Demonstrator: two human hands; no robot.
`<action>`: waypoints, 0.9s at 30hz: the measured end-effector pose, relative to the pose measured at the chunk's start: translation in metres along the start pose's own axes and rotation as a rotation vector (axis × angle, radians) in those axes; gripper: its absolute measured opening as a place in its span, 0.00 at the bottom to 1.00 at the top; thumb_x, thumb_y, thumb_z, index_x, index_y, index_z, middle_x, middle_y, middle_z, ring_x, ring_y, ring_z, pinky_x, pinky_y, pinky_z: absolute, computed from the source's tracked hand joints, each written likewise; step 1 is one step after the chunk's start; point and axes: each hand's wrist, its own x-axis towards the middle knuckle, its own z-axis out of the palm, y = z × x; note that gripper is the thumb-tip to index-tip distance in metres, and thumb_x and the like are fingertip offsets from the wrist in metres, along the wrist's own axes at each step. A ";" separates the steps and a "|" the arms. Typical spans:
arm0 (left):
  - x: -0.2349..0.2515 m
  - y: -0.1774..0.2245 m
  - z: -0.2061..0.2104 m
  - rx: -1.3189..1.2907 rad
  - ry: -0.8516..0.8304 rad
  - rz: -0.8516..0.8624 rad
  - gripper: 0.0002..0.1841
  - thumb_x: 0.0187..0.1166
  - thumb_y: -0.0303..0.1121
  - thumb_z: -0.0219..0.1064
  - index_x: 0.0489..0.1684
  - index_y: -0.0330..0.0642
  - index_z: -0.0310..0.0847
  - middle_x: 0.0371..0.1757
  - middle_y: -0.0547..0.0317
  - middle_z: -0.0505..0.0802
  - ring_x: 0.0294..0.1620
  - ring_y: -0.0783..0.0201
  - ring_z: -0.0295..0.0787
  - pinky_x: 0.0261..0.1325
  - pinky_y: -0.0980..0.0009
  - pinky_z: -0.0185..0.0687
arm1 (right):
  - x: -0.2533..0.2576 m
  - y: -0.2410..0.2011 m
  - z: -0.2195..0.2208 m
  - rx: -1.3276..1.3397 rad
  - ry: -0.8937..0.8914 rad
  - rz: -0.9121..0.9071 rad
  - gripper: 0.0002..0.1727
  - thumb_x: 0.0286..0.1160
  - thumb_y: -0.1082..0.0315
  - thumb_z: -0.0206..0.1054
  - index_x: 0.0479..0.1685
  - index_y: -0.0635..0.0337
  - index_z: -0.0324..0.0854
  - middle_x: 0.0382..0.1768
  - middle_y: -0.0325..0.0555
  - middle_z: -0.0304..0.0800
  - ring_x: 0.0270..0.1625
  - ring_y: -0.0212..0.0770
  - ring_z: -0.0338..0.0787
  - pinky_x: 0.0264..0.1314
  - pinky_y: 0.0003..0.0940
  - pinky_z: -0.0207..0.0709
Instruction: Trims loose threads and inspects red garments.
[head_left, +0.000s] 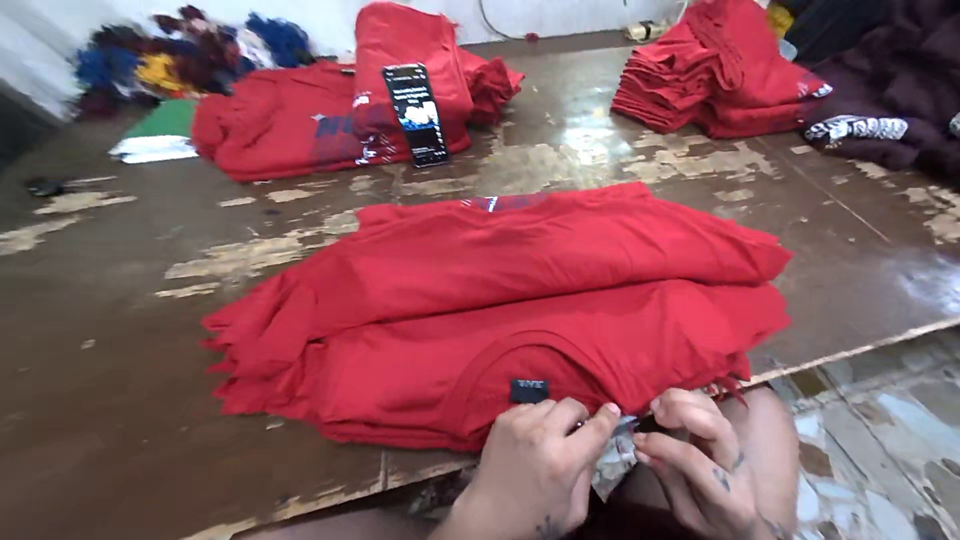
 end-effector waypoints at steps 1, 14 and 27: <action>-0.001 0.001 0.001 0.003 0.008 0.007 0.16 0.78 0.36 0.62 0.59 0.51 0.91 0.36 0.61 0.92 0.32 0.63 0.90 0.29 0.66 0.84 | 0.000 -0.002 0.001 0.001 -0.004 0.011 0.05 0.83 0.58 0.67 0.49 0.43 0.80 0.57 0.31 0.78 0.71 0.30 0.79 0.75 0.28 0.76; -0.010 -0.026 -0.049 -0.170 0.299 -0.345 0.16 0.83 0.39 0.64 0.56 0.36 0.88 0.40 0.53 0.93 0.34 0.69 0.90 0.36 0.72 0.88 | -0.016 -0.042 0.022 0.343 -0.333 0.047 0.06 0.80 0.61 0.72 0.41 0.52 0.86 0.42 0.43 0.87 0.56 0.37 0.87 0.71 0.31 0.77; -0.064 -0.053 -0.064 -0.360 0.503 -0.659 0.10 0.81 0.33 0.63 0.27 0.43 0.79 0.20 0.73 0.82 0.18 0.81 0.78 0.20 0.83 0.75 | 0.049 -0.024 0.129 0.328 -0.254 -0.186 0.19 0.85 0.53 0.61 0.29 0.55 0.82 0.47 0.50 0.95 0.55 0.50 0.93 0.65 0.46 0.81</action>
